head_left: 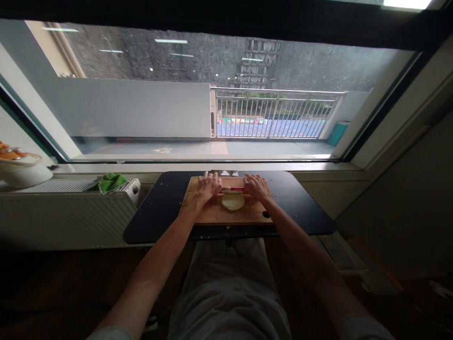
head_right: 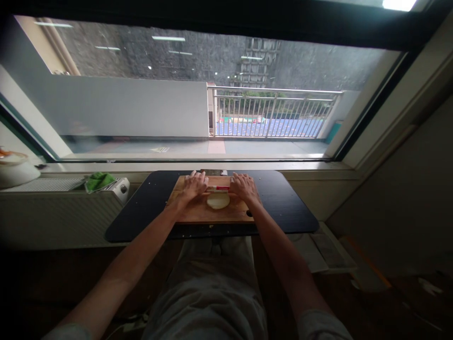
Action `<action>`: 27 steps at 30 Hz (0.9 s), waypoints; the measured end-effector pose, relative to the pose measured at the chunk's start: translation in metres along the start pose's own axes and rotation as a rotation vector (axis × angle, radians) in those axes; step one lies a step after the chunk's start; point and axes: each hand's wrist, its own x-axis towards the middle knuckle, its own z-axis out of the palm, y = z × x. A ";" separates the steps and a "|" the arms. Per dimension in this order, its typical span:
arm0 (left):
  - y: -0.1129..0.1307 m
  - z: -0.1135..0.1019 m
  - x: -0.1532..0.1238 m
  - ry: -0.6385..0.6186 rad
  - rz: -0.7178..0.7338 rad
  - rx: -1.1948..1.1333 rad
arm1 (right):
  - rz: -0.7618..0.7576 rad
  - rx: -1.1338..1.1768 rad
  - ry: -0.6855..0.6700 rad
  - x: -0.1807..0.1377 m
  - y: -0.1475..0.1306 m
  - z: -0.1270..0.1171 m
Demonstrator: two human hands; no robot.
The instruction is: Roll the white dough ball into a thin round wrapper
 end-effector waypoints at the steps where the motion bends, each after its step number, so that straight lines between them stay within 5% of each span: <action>1: 0.000 -0.001 0.003 -0.001 0.005 0.003 | 0.009 0.002 -0.010 0.001 -0.001 -0.002; 11: 0.002 -0.007 0.008 -0.079 0.004 -0.016 | -0.005 0.001 -0.053 0.002 0.000 -0.005; 20: 0.000 -0.004 -0.029 -0.035 0.045 -0.032 | -0.201 -0.078 0.023 -0.038 0.001 -0.002; 27: -0.001 -0.007 -0.056 0.015 0.103 -0.022 | -0.164 -0.077 0.087 -0.066 -0.011 -0.009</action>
